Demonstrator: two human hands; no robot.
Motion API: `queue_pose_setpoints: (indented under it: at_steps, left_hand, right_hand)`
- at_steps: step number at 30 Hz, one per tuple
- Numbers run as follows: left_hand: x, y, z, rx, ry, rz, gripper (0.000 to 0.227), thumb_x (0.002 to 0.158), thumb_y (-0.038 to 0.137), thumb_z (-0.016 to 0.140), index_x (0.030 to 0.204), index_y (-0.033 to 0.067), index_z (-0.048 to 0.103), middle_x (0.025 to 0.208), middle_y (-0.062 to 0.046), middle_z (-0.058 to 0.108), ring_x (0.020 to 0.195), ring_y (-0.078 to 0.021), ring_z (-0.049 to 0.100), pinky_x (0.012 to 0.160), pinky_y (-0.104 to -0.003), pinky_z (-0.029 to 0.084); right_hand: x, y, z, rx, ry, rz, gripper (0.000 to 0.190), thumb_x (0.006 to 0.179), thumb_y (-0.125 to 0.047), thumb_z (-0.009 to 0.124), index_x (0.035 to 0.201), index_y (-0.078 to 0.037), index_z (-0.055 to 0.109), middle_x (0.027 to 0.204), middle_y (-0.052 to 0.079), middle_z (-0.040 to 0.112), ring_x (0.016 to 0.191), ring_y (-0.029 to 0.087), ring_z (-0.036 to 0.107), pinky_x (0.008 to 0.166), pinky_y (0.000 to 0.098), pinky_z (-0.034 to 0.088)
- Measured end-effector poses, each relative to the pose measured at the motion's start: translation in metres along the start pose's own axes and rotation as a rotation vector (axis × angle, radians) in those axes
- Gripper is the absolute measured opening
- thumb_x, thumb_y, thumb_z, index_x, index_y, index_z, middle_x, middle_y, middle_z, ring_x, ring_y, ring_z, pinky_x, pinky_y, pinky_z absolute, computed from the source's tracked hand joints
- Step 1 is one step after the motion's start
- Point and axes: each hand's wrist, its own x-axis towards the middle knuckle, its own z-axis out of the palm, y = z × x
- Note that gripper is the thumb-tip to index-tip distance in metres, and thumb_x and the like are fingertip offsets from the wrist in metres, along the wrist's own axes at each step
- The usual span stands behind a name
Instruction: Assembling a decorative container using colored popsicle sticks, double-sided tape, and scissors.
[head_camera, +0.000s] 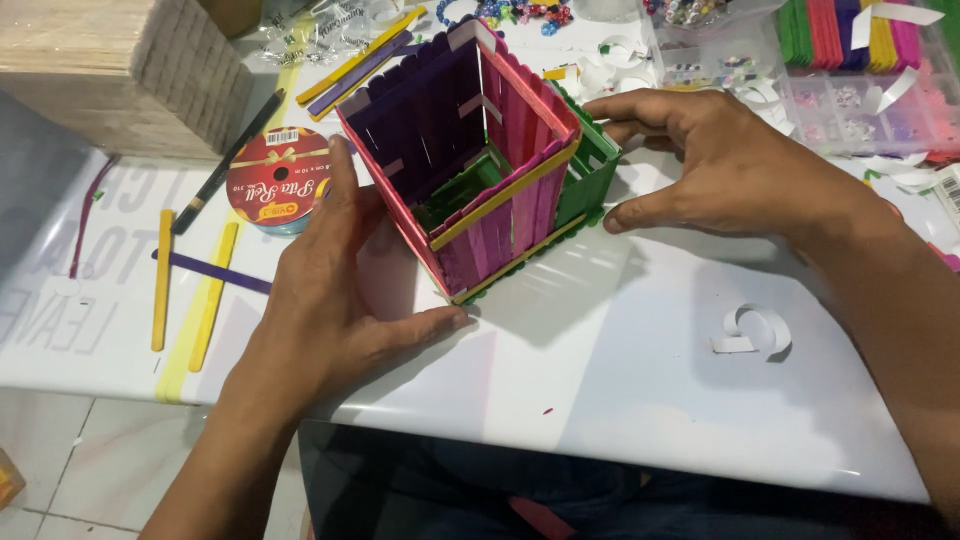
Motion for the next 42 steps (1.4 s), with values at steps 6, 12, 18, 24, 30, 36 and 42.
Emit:
queue_pose_setpoints:
  at_steps: [6, 12, 18, 24, 30, 36, 42]
  left_hand:
    - [-0.001, -0.002, 0.001, 0.05, -0.019, 0.01, 0.133, 0.082, 0.048, 0.088, 0.161, 0.0086, -0.012, 0.154, -0.019, 0.062, 0.143, -0.0388, 0.056, 0.112, -0.047, 0.046]
    - [0.007, -0.001, -0.008, 0.037, -0.11, -0.05, 0.132, 0.081, 0.046, 0.086, 0.158, 0.0059, -0.014, 0.174, -0.02, 0.03, 0.153, -0.0447, 0.042, 0.114, -0.047, 0.041]
    - [0.006, 0.006, -0.022, 0.047, -0.22, -0.318, 0.136, 0.077, 0.039, 0.087, 0.158, 0.0209, -0.022, 0.163, -0.013, 0.05, 0.136, -0.0404, 0.055, 0.099, -0.042, 0.045]
    - [-0.011, 0.007, -0.019, 0.107, -0.183, -0.273, 0.125, 0.083, 0.04, 0.081, 0.162, 0.0128, -0.012, 0.154, -0.023, 0.051, 0.145, -0.0409, 0.046, 0.104, -0.045, 0.046]
    - [-0.01, -0.002, -0.024, 0.117, -0.084, -0.113, 0.109, 0.087, 0.027, 0.079, 0.162, 0.0121, 0.002, 0.151, -0.023, 0.06, 0.075, -0.0321, 0.079, 0.072, -0.038, 0.063]
    - [0.038, -0.034, -0.034, 0.124, -0.286, 0.067, 0.113, 0.085, 0.0, 0.072, 0.157, 0.005, -0.014, 0.171, -0.015, 0.035, 0.15, -0.041, 0.039, 0.12, -0.068, 0.01]
    - [0.041, -0.039, -0.034, 0.178, -0.261, 0.215, 0.084, 0.084, 0.012, 0.074, 0.155, 0.012, 0.029, 0.149, -0.01, 0.055, 0.097, -0.0393, 0.065, 0.107, -0.053, 0.026]
  right_hand:
    - [0.0, 0.0, 0.001, -0.02, 0.003, 0.005, 0.093, 0.06, -0.014, 0.088, 0.147, -0.023, 0.057, 0.14, -0.001, 0.065, 0.13, 0.014, 0.059, 0.106, 0.0313, 0.046]
    - [-0.005, -0.012, -0.002, 0.011, -0.038, 0.051, 0.098, 0.057, -0.006, 0.088, 0.148, -0.026, 0.056, 0.143, -0.005, 0.067, 0.137, 0.013, 0.06, 0.111, 0.031, 0.045]
    - [-0.012, -0.028, -0.004, 0.033, -0.064, 0.179, 0.1, 0.061, -0.001, 0.088, 0.152, -0.029, 0.055, 0.129, -0.002, 0.078, 0.138, 0.007, 0.061, 0.11, 0.0312, 0.042]
    - [-0.007, -0.019, -0.003, 0.003, -0.056, 0.171, 0.105, 0.06, -0.007, 0.09, 0.155, -0.03, 0.05, 0.135, 0.002, 0.072, 0.141, 0.011, 0.058, 0.111, 0.0336, 0.043]
    - [-0.003, -0.006, 0.004, 0.02, 0.009, 0.057, 0.095, 0.063, -0.008, 0.088, 0.151, -0.024, 0.055, 0.118, 0.001, 0.073, 0.125, 0.011, 0.064, 0.112, 0.0315, 0.042]
    - [0.005, 0.005, 0.008, -0.007, 0.055, -0.019, 0.089, 0.065, -0.008, 0.088, 0.147, -0.02, 0.058, 0.123, 0.002, 0.069, 0.12, 0.013, 0.062, 0.118, 0.0327, 0.043]
    - [0.01, 0.019, 0.01, -0.022, 0.079, -0.11, 0.09, 0.065, -0.012, 0.089, 0.148, -0.014, 0.054, 0.124, 0.006, 0.072, 0.123, 0.017, 0.064, 0.118, 0.0359, 0.043]
